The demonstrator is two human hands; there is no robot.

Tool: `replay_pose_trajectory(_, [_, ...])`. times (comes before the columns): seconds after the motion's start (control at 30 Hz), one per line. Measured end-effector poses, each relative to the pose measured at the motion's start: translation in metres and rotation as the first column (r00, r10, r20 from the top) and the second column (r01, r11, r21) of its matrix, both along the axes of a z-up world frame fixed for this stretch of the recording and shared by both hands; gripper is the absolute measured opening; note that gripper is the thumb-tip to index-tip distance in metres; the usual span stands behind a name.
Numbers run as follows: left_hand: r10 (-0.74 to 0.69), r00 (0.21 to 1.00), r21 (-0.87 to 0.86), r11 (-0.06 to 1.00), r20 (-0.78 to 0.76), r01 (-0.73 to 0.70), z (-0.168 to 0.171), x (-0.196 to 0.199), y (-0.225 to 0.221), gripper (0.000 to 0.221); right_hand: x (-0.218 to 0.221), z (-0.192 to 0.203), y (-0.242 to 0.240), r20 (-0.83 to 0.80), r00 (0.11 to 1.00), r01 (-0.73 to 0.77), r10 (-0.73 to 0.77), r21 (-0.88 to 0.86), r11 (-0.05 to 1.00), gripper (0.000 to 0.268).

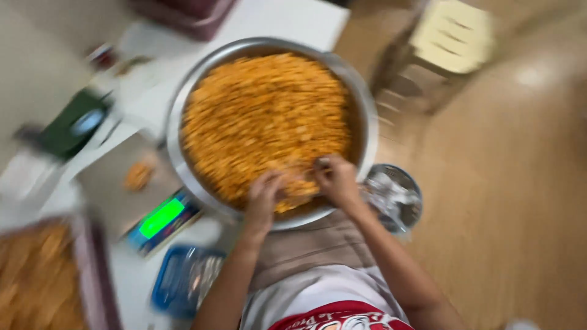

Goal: Packing snacks from a large bowl into small plastic bags using a spoon and a digital scale for portion control.

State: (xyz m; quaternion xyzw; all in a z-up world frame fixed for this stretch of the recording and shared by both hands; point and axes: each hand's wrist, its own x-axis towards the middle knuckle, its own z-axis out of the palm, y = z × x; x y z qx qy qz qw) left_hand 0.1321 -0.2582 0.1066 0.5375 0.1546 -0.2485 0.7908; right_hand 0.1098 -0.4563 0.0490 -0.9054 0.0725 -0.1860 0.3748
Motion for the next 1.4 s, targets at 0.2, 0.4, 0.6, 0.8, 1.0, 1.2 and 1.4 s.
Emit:
replay_pose_trajectory(0.2, [0.103, 0.987, 0.06, 0.992, 0.124, -0.112, -0.058, 0.014, 0.005, 0.04, 0.002, 0.01, 0.005, -0.024, 0.999, 0.045, -0.046, -0.028, 0.999, 0.015])
replay_pose_trajectory(0.4, [-0.103, 0.993, 0.299, 0.951, 0.064, 0.08, -0.046, 0.015, 0.015, 0.026, -0.003, 0.028, 0.004, -0.042, 0.993, -0.115, 0.112, -0.053, 0.992, 0.013])
replay_pose_trajectory(0.6, [0.008, 0.996, 0.133, 0.991, 0.084, -0.019, -0.072, 0.013, 0.013, 0.016, -0.002, 0.02, 0.003, -0.032, 0.992, -0.121, 0.12, -0.013, 0.993, 0.015])
replay_pose_trajectory(0.8, [0.115, 0.979, 0.097, 0.987, 0.168, -0.132, -0.048, 0.008, 0.005, 0.01, 0.002, 0.009, 0.003, -0.174, 0.974, -0.144, 0.142, -0.001, 0.99, 0.015])
replay_pose_trajectory(1.0, [-0.086, 0.915, 0.189, 0.982, 0.395, 0.011, -0.028, 0.003, 0.008, 0.024, 0.001, 0.018, 0.003, -0.088, 0.987, -0.143, 0.137, -0.064, 0.988, 0.011])
replay_pose_trajectory(1.2, [0.076, 0.997, -0.05, 0.996, -0.013, -0.077, -0.071, 0.006, 0.008, 0.035, 0.0, -0.013, -0.013, -0.147, 0.967, -0.194, 0.208, 0.106, 0.975, 0.006])
replay_pose_trajectory(1.4, [0.009, 0.787, 0.472, 0.796, 0.617, -0.38, -0.063, 0.026, 0.223, 0.036, 0.003, -0.018, -0.024, -0.243, 0.968, -0.143, 0.056, -0.358, 0.923, 0.021])
